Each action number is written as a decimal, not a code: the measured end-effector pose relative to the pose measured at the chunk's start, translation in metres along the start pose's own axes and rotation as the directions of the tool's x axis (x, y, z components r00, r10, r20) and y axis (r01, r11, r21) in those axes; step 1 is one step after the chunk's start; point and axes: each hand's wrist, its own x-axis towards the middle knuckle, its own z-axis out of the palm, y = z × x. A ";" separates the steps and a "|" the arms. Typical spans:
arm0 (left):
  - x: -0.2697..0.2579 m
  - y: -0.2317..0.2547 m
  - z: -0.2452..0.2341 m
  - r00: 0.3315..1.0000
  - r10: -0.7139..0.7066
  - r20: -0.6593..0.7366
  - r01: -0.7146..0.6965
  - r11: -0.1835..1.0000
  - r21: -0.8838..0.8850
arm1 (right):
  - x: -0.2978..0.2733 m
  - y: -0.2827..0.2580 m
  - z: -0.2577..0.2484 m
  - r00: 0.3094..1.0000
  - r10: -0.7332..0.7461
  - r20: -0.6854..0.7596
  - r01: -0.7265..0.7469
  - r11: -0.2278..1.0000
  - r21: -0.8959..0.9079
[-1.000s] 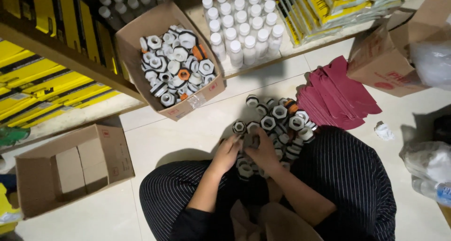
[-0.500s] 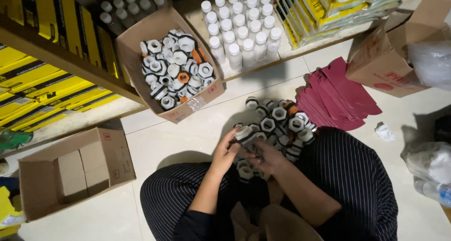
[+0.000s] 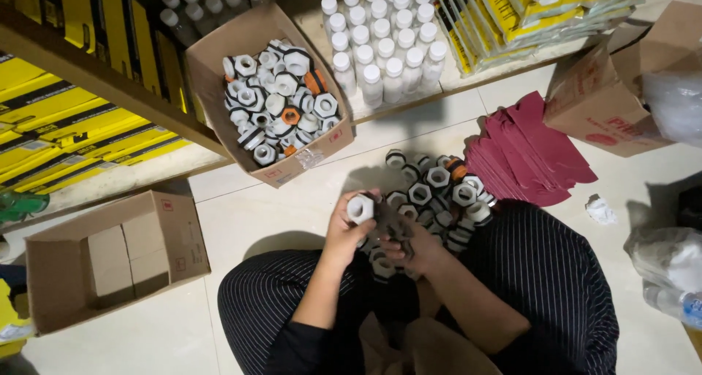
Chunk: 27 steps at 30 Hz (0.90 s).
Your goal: The person sits on the floor and repeatedly wipes small white and black plastic connectors with a cloth. They pick up each connector, rub it with the cloth, and place it back into the pile, continuing this process throughout the clip.
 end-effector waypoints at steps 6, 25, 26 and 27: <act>0.000 0.026 0.006 0.994 0.057 -0.092 0.004 0.829 0.560 | -0.048 -0.027 0.083 0.810 -0.546 -0.213 0.254 0.654 -0.713; -0.011 0.005 0.001 0.990 0.020 0.141 -0.133 0.492 0.860 | 0.026 0.007 -0.029 0.892 -0.194 -0.408 0.018 0.918 -0.396; -0.011 0.012 0.006 0.987 0.040 0.153 -0.152 0.507 0.848 | 0.015 0.003 -0.013 0.926 -0.107 -0.362 0.068 0.991 -0.118; -0.010 0.020 0.010 0.984 0.059 0.170 -0.175 0.522 0.835 | 0.004 -0.002 0.004 0.956 -0.043 -0.291 0.097 0.980 0.175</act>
